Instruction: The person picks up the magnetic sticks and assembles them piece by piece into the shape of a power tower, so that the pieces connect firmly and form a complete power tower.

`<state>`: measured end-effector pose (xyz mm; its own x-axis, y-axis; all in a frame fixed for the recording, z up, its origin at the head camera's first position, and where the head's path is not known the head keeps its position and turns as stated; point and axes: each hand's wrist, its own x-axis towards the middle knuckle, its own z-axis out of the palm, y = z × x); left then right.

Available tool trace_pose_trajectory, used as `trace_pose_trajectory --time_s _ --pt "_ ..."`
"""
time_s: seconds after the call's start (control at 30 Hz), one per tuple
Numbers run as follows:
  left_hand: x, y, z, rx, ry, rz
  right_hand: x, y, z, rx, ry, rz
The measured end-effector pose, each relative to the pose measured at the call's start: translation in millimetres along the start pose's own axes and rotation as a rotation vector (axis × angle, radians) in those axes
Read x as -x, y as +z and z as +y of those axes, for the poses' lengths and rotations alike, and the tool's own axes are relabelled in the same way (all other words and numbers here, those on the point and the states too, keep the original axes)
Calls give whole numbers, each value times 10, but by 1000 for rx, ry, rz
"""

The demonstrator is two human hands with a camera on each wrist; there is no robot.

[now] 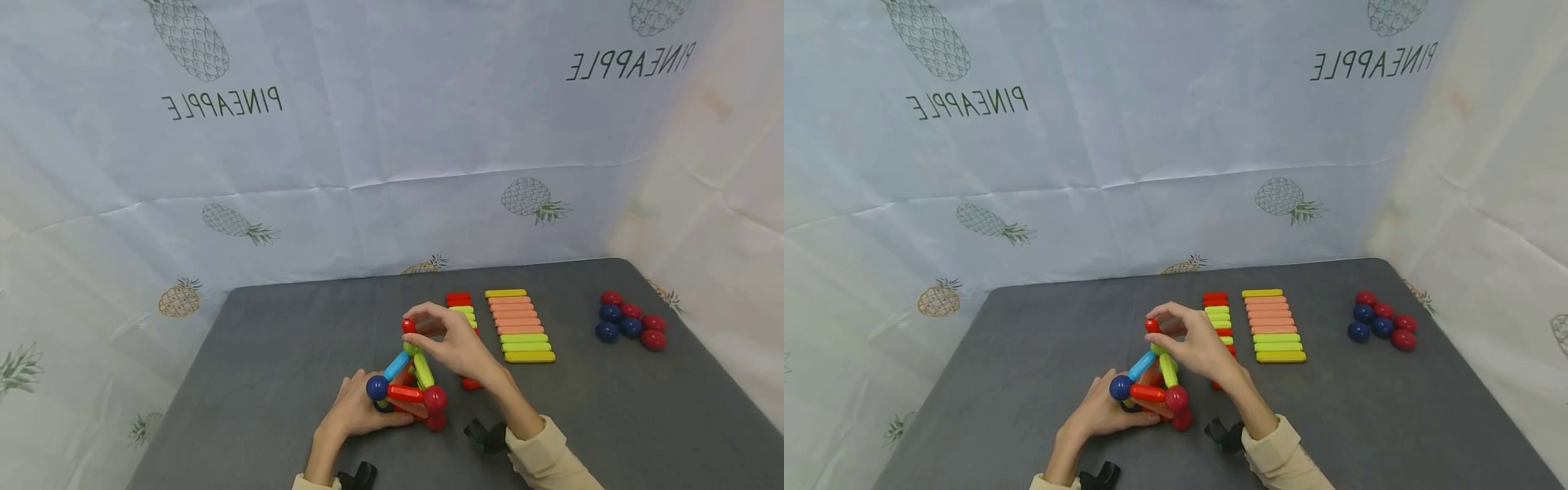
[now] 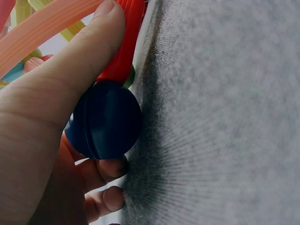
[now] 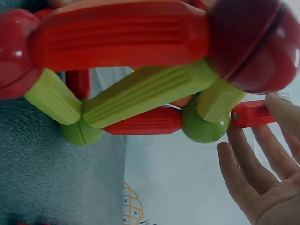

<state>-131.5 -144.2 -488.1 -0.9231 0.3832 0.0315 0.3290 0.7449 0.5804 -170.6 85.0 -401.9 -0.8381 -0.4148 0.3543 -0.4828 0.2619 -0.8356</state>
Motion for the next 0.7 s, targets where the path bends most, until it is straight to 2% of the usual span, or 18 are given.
trace_pose_trajectory --time_s 0.7 --pt "-10 -7 -2 0 -19 -21 35 2 72 -20 -7 26"
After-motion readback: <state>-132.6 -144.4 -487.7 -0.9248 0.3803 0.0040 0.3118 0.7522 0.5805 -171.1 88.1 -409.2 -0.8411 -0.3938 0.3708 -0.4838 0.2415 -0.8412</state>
